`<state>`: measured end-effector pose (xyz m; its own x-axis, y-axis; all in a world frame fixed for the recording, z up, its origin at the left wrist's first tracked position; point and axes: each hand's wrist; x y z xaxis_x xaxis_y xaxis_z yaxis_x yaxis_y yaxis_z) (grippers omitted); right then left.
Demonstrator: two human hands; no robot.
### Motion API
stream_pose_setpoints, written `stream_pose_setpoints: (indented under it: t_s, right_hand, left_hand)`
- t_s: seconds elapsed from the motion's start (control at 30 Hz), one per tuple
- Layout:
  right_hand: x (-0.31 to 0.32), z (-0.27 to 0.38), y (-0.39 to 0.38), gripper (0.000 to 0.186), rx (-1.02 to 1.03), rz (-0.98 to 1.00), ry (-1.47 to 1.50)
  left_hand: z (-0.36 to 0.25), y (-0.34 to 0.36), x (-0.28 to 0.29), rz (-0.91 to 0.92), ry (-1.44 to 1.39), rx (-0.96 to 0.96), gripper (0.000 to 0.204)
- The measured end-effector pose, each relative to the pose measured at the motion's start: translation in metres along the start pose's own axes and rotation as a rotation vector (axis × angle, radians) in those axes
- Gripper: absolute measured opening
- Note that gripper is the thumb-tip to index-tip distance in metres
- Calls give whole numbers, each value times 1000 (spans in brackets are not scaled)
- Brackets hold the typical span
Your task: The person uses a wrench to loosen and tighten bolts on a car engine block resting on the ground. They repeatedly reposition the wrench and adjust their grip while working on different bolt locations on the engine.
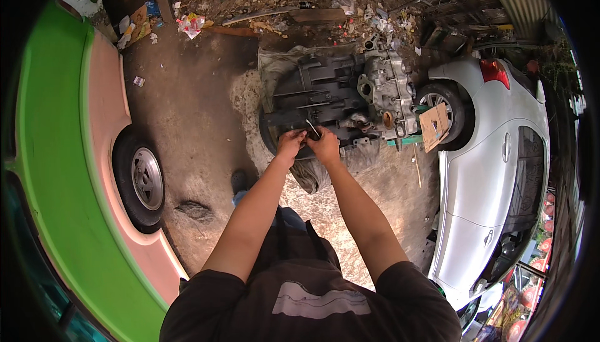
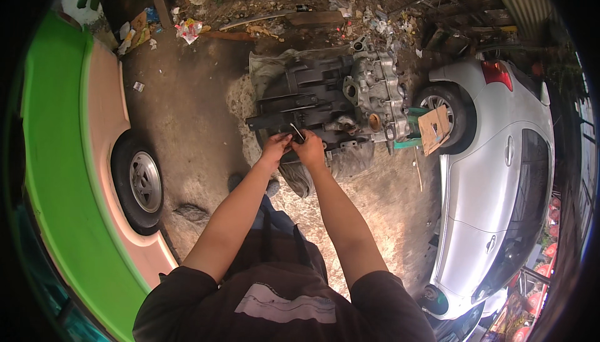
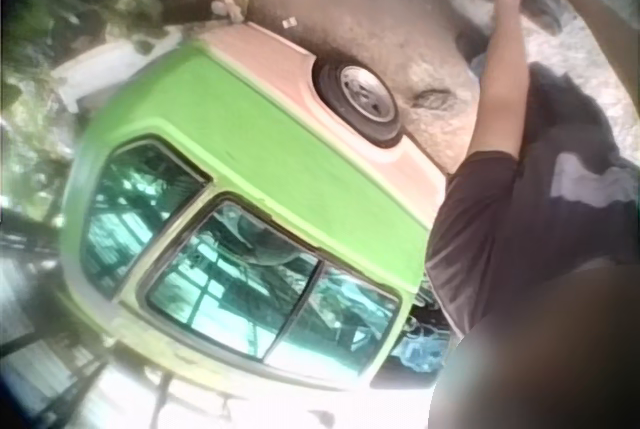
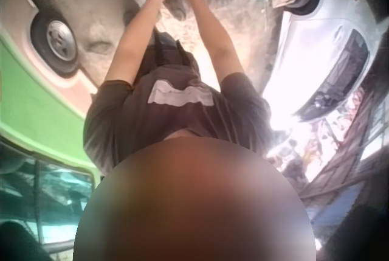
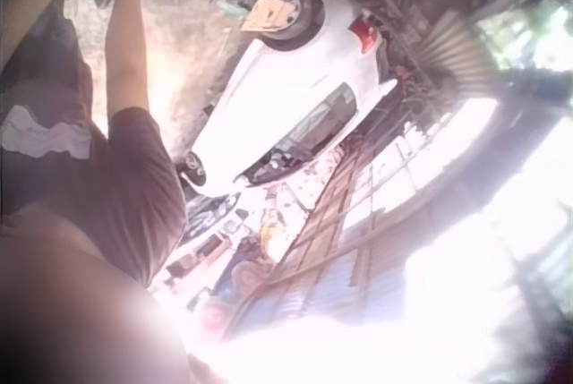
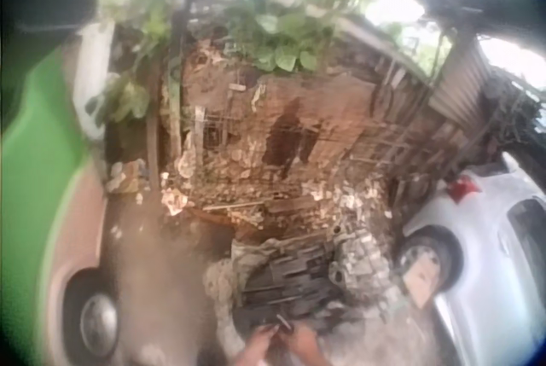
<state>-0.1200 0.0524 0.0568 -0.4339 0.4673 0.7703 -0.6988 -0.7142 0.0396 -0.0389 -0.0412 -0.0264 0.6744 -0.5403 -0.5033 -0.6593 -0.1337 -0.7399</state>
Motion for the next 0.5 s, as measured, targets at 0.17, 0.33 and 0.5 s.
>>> stream_pose_setpoints:
  t_s: [0.17,0.33,0.5]
  right_hand:
    - [7,-10,-7,33,-201,-125,71]
    - [7,-16,-6,31,-105,-158,67]
    - [7,-20,-12,25,-169,-290,236]
  left_hand:
    - [-1,4,-7,-125,138,-27,18]
    - [1,13,-11,-201,342,-134,17]
    - [9,24,-10,-248,369,-230,16]
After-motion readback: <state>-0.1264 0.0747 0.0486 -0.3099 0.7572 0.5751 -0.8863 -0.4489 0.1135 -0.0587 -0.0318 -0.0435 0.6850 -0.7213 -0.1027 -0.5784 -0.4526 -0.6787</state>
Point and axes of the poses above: each hand's wrist, its own y-axis towards the middle knuckle, its own x-axis out of the back of the hand, z = x × y, and after that the axes turned 12 degrees about x, right-handed
